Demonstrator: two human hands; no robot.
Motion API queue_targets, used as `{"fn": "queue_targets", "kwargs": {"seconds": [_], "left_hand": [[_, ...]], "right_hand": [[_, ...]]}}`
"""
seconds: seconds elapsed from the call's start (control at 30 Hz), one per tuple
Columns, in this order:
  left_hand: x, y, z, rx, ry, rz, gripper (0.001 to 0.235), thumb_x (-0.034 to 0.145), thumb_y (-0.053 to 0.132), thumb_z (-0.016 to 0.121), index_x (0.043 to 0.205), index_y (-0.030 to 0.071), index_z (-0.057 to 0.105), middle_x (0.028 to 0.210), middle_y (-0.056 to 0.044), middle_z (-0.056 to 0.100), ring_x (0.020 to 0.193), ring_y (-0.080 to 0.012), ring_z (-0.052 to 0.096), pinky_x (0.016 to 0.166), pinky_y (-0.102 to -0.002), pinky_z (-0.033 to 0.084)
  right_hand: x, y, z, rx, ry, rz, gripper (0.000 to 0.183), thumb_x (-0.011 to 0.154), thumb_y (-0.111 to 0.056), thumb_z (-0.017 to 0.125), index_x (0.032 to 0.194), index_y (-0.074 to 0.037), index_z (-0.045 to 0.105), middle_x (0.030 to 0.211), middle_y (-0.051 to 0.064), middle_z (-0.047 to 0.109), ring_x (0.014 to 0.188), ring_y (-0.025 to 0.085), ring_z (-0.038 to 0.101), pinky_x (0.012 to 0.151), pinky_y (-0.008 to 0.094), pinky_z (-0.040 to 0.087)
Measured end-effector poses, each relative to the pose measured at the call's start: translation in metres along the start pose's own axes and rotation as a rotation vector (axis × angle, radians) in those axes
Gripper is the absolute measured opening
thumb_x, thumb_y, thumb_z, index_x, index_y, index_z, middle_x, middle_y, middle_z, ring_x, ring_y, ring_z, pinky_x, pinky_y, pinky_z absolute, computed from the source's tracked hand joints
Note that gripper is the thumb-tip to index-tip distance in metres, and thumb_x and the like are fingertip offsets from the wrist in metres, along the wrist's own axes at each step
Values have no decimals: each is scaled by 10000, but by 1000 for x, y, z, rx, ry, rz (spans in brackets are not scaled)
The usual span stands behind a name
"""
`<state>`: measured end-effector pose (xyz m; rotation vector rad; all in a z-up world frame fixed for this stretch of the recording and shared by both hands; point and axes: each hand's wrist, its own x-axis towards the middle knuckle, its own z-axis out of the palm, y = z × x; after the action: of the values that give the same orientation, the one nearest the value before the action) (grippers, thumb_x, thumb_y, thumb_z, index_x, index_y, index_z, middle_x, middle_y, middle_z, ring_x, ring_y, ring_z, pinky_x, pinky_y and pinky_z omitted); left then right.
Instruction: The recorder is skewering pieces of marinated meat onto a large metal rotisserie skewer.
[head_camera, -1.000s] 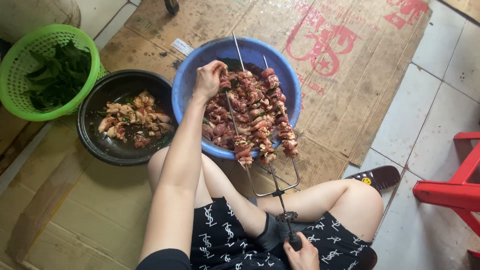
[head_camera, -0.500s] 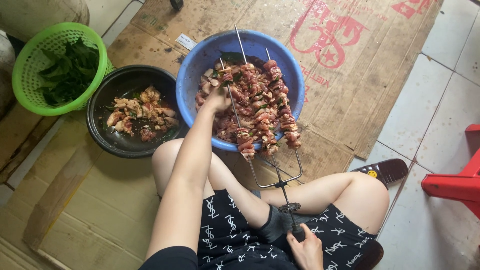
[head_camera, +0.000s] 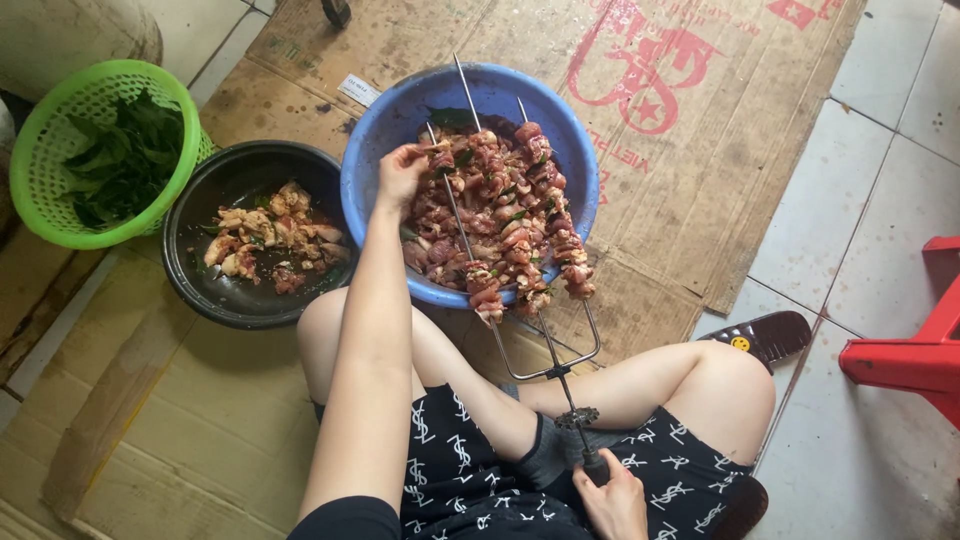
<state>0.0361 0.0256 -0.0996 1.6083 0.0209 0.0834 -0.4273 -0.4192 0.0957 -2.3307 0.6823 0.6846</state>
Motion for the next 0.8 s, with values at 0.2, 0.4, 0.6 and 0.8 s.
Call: {"fn": "queue_targets", "kwargs": {"seconds": [0.2, 0.4, 0.6, 0.8], "left_hand": [[-19, 116, 13, -525, 86, -128, 214, 1046, 56, 572, 1246, 51, 647, 1052, -75, 748, 782, -152, 674, 598, -282, 533], [-4, 127, 31, -567, 11, -61, 188, 1055, 89, 554, 1211, 11, 624, 990, -85, 715, 842, -154, 712, 721, -381, 663], [6, 138, 33, -232, 113, 141, 167, 1053, 29, 566, 1201, -9, 632, 1089, -98, 712, 1029, -155, 696, 954, -296, 595], [11, 131, 32, -192, 136, 288, 149, 1102, 20, 469, 1205, 3, 576, 1059, -81, 676, 1013, -167, 686, 973, -314, 601]], "right_hand": [[2, 2, 2, -3, 25, -30, 349, 742, -376, 758, 990, -132, 734, 677, 176, 733, 715, 332, 761, 690, 405, 574], [2, 2, 2, -7, 16, -5, 356, 743, -369, 756, 1003, -128, 727, 673, 185, 728, 699, 323, 765, 693, 396, 574], [0, 0, 1, 21, 15, -9, 344, 737, -348, 756, 985, -112, 730, 678, 165, 724, 676, 306, 757, 686, 391, 570], [-1, -6, -2, 22, 11, 5, 341, 734, -344, 758, 985, -116, 730, 660, 163, 722, 669, 302, 761, 694, 386, 571]]}}
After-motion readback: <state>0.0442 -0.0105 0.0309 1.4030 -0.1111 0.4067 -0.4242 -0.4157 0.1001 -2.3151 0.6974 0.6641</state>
